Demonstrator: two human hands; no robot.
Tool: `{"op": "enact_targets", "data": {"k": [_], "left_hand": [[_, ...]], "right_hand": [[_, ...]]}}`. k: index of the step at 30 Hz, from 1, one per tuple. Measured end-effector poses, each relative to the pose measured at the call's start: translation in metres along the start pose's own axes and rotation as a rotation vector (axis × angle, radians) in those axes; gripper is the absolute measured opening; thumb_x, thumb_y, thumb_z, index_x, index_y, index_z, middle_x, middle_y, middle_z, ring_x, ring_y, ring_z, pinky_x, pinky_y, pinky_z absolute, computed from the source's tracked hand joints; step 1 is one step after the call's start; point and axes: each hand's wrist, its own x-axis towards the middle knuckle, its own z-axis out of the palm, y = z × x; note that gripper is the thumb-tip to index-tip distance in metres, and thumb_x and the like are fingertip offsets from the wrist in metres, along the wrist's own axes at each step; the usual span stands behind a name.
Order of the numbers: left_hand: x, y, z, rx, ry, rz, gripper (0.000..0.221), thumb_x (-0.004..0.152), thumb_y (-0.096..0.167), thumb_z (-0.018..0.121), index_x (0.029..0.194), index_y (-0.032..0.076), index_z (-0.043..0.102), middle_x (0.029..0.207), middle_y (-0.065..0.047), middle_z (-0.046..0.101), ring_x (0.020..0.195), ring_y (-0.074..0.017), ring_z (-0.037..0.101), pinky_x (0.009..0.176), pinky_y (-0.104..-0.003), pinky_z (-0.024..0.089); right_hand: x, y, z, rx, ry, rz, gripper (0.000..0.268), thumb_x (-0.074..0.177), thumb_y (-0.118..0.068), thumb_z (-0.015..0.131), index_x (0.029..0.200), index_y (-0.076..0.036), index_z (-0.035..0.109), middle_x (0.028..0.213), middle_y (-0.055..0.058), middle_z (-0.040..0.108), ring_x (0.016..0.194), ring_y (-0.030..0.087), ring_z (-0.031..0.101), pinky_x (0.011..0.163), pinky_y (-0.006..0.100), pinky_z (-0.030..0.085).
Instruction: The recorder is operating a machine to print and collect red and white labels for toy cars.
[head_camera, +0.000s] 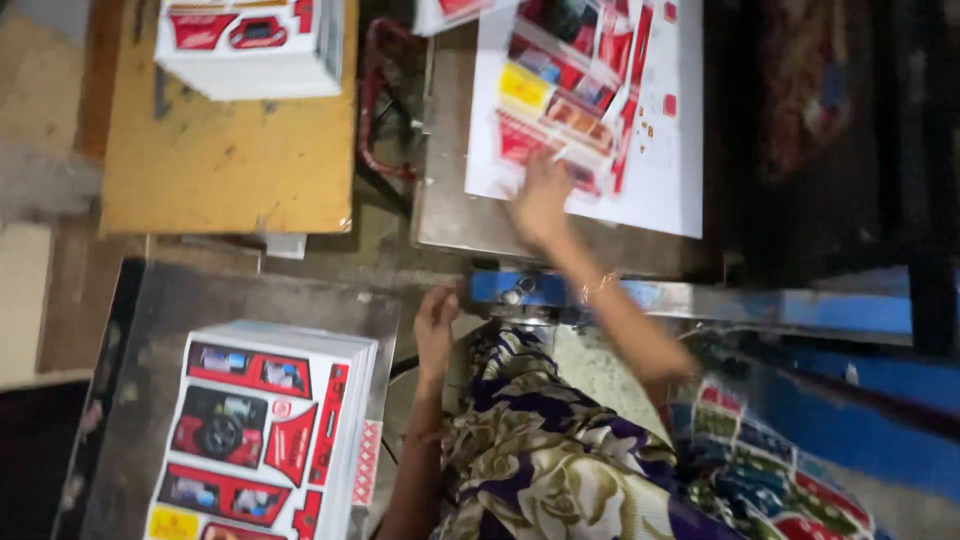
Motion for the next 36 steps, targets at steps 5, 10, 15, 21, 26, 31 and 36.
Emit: {"op": "enact_targets", "data": {"k": [5, 10, 15, 21, 26, 31, 36], "left_hand": [[0.03, -0.166, -0.07, 0.933, 0.219, 0.165, 0.033, 0.099, 0.023, 0.059, 0.124, 0.004, 0.069, 0.079, -0.015, 0.07, 0.067, -0.0276, 0.066, 0.059, -0.04, 0.051], [-0.119, -0.196, -0.305, 0.669, 0.583, -0.418, 0.046, 0.116, 0.038, 0.053, 0.11, -0.001, 0.075, 0.075, -0.014, 0.06, 0.066, -0.0236, 0.054, 0.059, -0.04, 0.04], [-0.297, -0.063, -0.406, -0.153, 1.118, -0.355, 0.055, 0.096, 0.019, 0.076, 0.138, -0.008, 0.053, 0.126, -0.017, 0.067, 0.102, -0.0269, 0.067, 0.08, -0.039, 0.059], [-0.417, -0.171, -0.5, -0.062, 1.084, -0.311, 0.038, 0.097, 0.008, 0.073, 0.13, -0.007, 0.063, 0.114, -0.015, 0.071, 0.093, -0.0222, 0.067, 0.078, -0.036, 0.055], [-0.417, -0.19, -0.553, 0.317, 1.149, -0.627, 0.045, 0.105, 0.023, 0.069, 0.136, -0.008, 0.059, 0.106, -0.024, 0.068, 0.094, -0.0357, 0.061, 0.081, -0.047, 0.051], [-0.368, -0.208, -0.603, 0.415, 0.709, -0.292, 0.047, 0.1, 0.028, 0.06, 0.139, 0.002, 0.057, 0.128, -0.019, 0.064, 0.116, -0.0364, 0.062, 0.089, -0.046, 0.054], [-0.33, -0.148, -0.581, 0.639, 0.616, -0.422, 0.037, 0.1, 0.029, 0.055, 0.124, 0.008, 0.072, 0.12, -0.022, 0.072, 0.113, -0.0382, 0.068, 0.097, -0.044, 0.05]], "right_hand": [[-0.179, -0.137, 0.004, 0.44, -0.377, -0.645, 0.073, 0.082, -0.032, 0.078, 0.141, 0.007, 0.059, 0.122, 0.027, 0.064, 0.109, 0.038, 0.057, 0.096, 0.049, 0.046], [-0.192, -0.168, 0.002, 0.665, -0.436, -0.781, 0.053, 0.086, -0.03, 0.077, 0.128, 0.0, 0.066, 0.126, 0.016, 0.068, 0.12, 0.032, 0.062, 0.105, 0.049, 0.046], [-0.231, -0.23, 0.031, 0.637, -0.768, -0.793, 0.033, 0.094, -0.031, 0.074, 0.121, -0.013, 0.071, 0.126, 0.007, 0.073, 0.123, 0.026, 0.065, 0.108, 0.042, 0.052], [-0.323, -0.266, 0.111, 0.378, -0.603, -1.14, 0.071, 0.067, -0.027, 0.083, 0.127, 0.004, 0.061, 0.134, 0.025, 0.062, 0.124, 0.041, 0.053, 0.101, 0.054, 0.043], [-0.299, -0.257, 0.122, 0.304, -0.872, -0.891, 0.098, 0.061, -0.029, 0.092, 0.146, -0.006, 0.049, 0.145, 0.019, 0.052, 0.135, 0.037, 0.05, 0.114, 0.046, 0.043], [-0.251, -0.303, 0.038, -0.294, -0.804, -0.765, 0.126, 0.049, -0.013, 0.095, 0.158, -0.014, 0.033, 0.157, 0.025, 0.035, 0.138, 0.044, 0.039, 0.1, 0.058, 0.041], [-0.26, -0.243, 0.103, -0.23, -0.694, -0.672, 0.088, 0.075, -0.01, 0.079, 0.154, 0.0, 0.041, 0.129, 0.024, 0.062, 0.117, 0.04, 0.062, 0.093, 0.047, 0.054]]}}
